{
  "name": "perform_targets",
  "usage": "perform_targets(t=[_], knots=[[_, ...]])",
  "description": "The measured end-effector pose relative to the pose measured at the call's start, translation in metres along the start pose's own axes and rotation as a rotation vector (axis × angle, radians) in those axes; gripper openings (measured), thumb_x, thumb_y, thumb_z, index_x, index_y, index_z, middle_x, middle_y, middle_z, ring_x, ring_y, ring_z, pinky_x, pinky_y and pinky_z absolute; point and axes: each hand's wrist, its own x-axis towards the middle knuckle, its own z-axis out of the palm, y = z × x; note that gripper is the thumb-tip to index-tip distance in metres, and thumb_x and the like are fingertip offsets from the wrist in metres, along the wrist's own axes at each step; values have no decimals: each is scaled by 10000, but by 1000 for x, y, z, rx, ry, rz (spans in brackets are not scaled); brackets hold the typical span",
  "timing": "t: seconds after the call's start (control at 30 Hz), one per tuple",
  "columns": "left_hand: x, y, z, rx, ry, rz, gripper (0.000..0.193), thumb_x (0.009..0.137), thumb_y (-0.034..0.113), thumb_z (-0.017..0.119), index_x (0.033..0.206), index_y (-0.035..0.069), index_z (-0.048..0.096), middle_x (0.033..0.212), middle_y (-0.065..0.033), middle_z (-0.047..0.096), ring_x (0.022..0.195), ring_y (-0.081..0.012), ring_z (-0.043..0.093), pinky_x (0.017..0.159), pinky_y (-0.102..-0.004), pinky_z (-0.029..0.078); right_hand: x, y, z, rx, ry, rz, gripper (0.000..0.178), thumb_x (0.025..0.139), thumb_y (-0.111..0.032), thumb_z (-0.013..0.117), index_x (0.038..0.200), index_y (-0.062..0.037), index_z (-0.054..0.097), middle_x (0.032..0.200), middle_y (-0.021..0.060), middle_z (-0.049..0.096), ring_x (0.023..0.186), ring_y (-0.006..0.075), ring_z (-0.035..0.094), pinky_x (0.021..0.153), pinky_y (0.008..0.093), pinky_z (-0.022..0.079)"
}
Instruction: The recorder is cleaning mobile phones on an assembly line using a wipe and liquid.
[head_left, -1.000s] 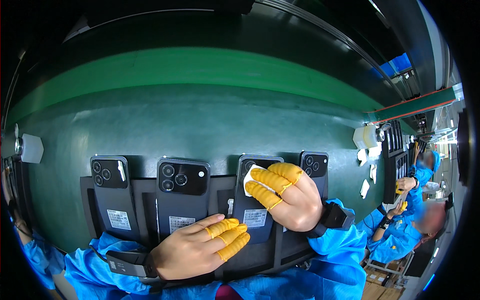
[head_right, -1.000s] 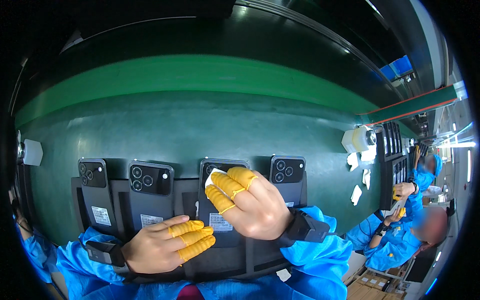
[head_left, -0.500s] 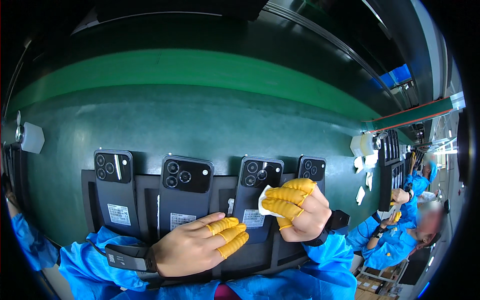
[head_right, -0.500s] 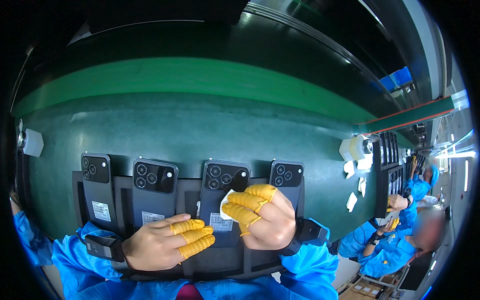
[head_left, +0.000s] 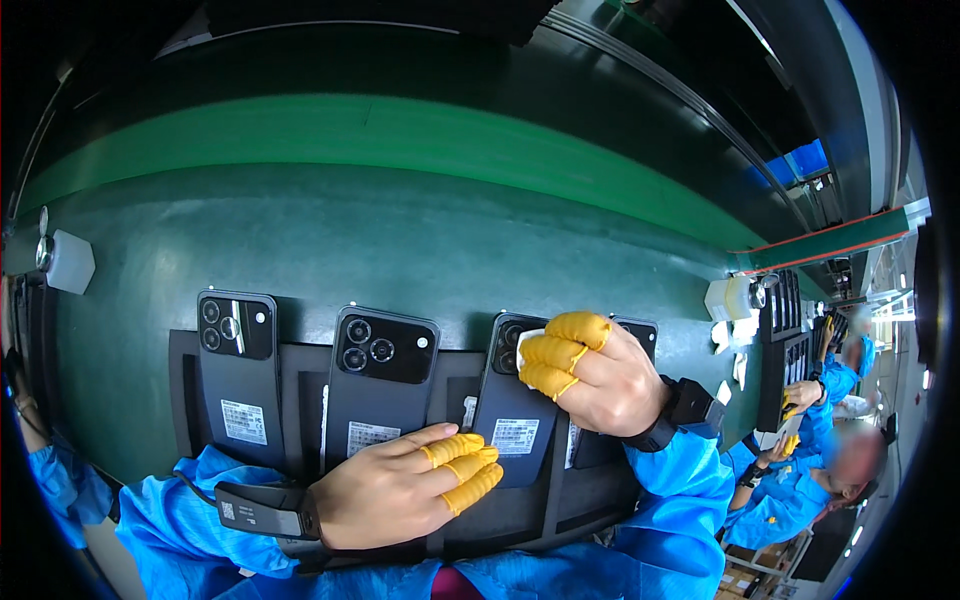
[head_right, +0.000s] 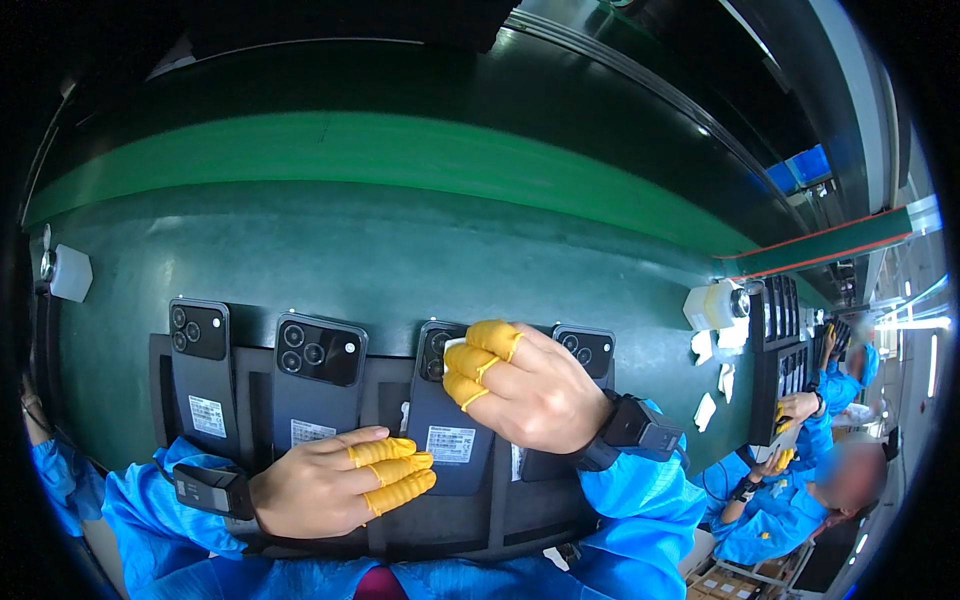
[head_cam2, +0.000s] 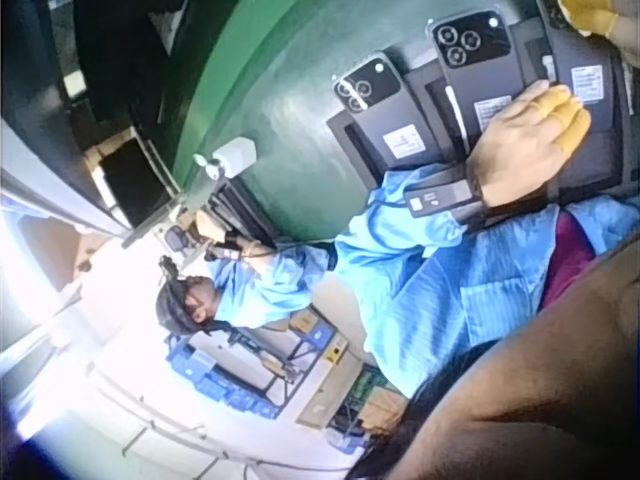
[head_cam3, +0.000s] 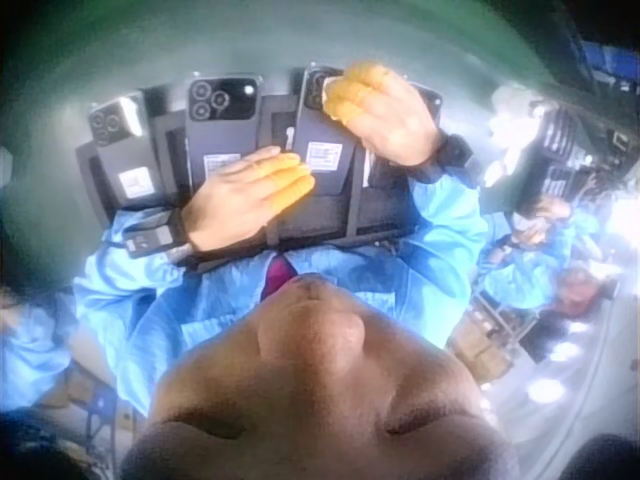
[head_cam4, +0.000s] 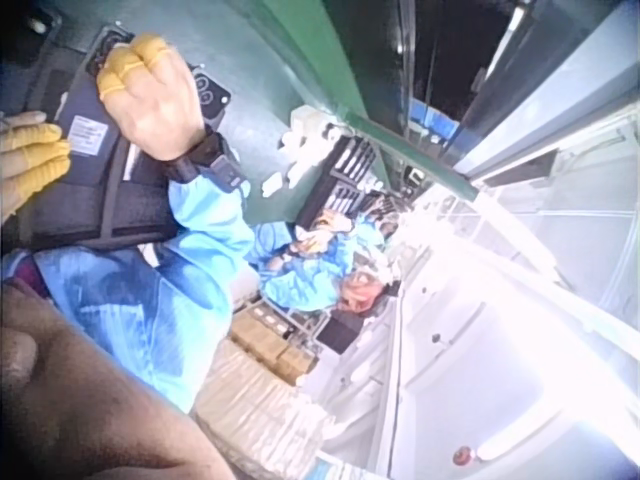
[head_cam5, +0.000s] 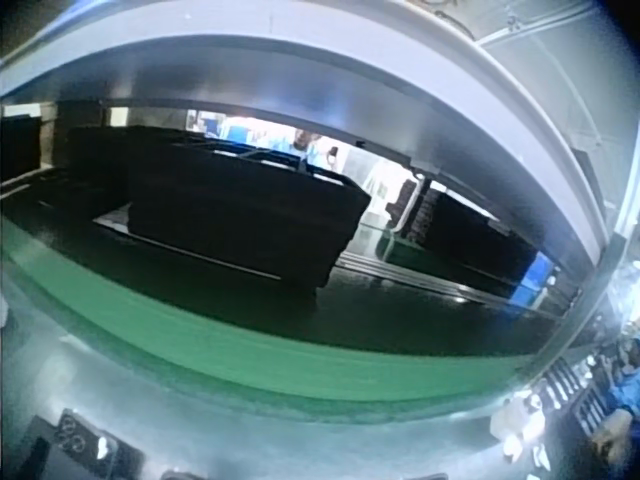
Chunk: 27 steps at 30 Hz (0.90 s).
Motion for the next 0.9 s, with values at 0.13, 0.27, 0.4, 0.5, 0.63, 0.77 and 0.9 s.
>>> perform_targets(t=[0.13,0.27,0.4,0.5,0.63,0.77,0.9], knots=[[0,-1,1,8,4,-1,391,796,158,655,1182,162,716,1166,29,674,1108,-120,637,1070,-309,465,-2,5,-1,19,-27,-104,255,616,-55,688,867,-14,681,981,101,656,991,273,631,824,364,574],[-1,1,2,-4,13,-4,390,798,158,655,1183,162,716,1160,31,675,1107,-119,639,1068,-306,466,-1,12,-4,37,-28,-97,208,602,-58,693,807,-25,678,987,88,661,1004,261,631,830,363,577],[-3,0,6,-14,5,-10,388,799,161,657,1182,163,716,1160,35,674,1108,-116,638,1067,-305,468,2,10,-10,49,-90,-133,189,594,-64,695,777,-24,670,996,98,662,1019,256,626,851,363,577],[-1,0,4,12,11,1,391,795,161,661,1182,165,716,1161,36,674,1107,-114,637,1066,-304,468,7,16,-10,29,-81,-152,169,597,-69,691,757,-23,665,998,102,660,1022,255,627,851,359,578],[-1,-1,4,-10,15,-5,391,795,160,663,1182,169,716,1161,38,674,1106,-113,637,1065,-302,469,0,5,-8,101,-70,-134,233,570,-23,706,803,-12,703,958,90,690,916,266,668,749,357,592],[-2,0,4,4,3,-3,391,797,159,660,1183,170,716,1163,41,673,1110,-116,637,1063,-303,472,-14,-7,-25,204,-138,10,241,543,-68,688,784,-47,689,1072,94,666,1011,274,633,826,377,571],[-3,-2,4,0,6,-5,393,797,162,662,1186,169,715,1167,35,674,1117,-121,637,1063,-308,472,-17,-23,-34,98,148,239,289,524,-43,677,811,-37,718,948,94,715,852,278,656,763,374,549]])
